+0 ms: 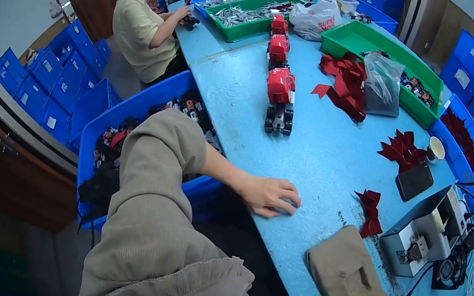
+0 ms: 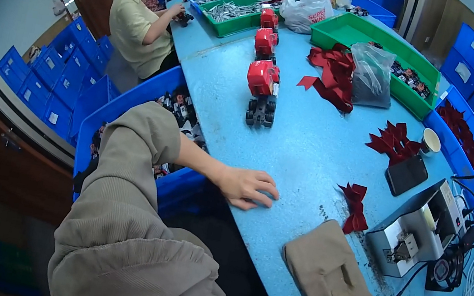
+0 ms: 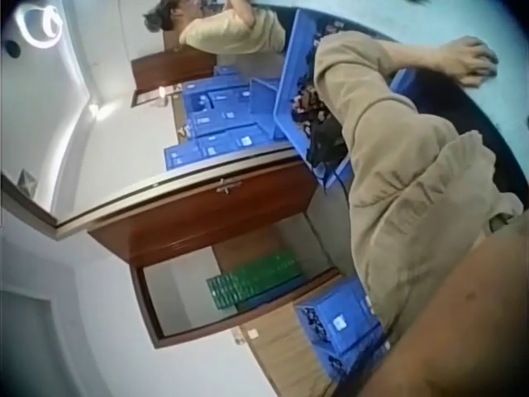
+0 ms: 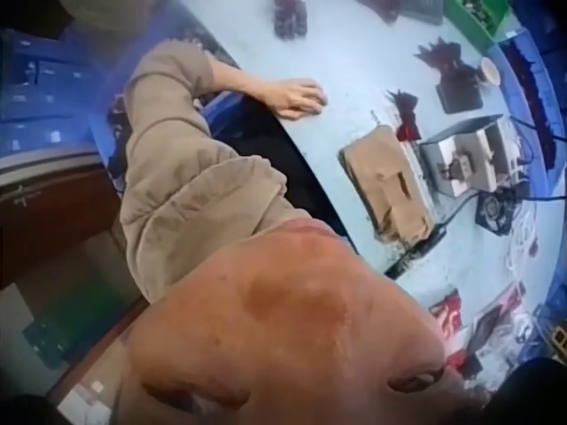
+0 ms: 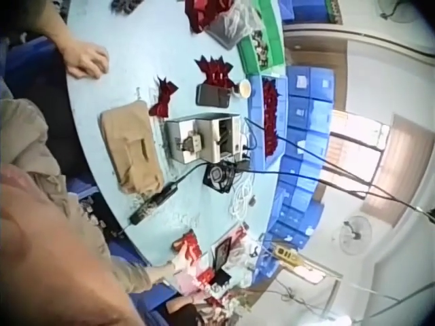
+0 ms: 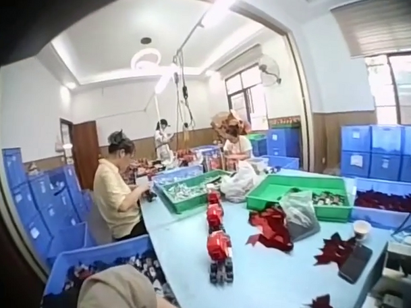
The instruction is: Assembling toy trucks by joining red cabs and black chassis using an electric screwdriver.
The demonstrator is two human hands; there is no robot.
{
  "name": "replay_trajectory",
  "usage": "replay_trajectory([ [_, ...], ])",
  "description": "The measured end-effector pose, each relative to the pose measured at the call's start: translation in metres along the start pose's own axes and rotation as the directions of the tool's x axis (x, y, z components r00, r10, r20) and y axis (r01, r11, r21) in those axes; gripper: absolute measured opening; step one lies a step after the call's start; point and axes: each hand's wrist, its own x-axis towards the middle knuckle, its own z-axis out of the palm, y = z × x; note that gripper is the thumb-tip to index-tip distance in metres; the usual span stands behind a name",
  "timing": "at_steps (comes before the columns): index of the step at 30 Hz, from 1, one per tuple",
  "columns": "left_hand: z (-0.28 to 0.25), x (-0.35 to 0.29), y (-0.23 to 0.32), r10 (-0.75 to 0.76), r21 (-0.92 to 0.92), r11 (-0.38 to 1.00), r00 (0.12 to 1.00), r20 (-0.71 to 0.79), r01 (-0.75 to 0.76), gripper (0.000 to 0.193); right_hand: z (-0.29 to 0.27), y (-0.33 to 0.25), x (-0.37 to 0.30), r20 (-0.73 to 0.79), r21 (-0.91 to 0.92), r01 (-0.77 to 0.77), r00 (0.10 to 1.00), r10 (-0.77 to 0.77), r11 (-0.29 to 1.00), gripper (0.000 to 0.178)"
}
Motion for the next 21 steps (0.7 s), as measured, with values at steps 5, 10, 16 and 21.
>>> replay_trajectory([
  [5, -0.004, -0.010, 0.001, 0.026, 0.023, 0.999, 0.999, -0.023, -0.025, 0.034, 0.023, -0.053, -0.066, -0.082, 0.342, 0.275, 0.961, -0.263, 0.898, 0.028],
  [10, 0.013, 0.008, 0.003, 0.047, -0.029, 0.998, 0.998, -0.033, -0.048, 0.037, 0.046, -0.090, -0.129, 0.164, 0.616, -0.154, 0.984, 0.065, 0.773, 0.036],
  [16, 0.039, 0.105, 0.125, 0.050, -0.597, 0.795, 0.992, -0.116, -0.110, 0.052, 0.089, -0.200, -0.244, 0.212, 0.911, -0.238, 0.971, 0.113, 0.336, 0.031],
  [21, 0.055, 0.142, 0.152, -0.094, -0.901, 0.404, 0.987, 0.129, 0.156, 0.074, 0.052, -0.242, -0.284, 0.165, 0.647, 0.005, 0.975, -0.147, 0.762, 0.045],
])
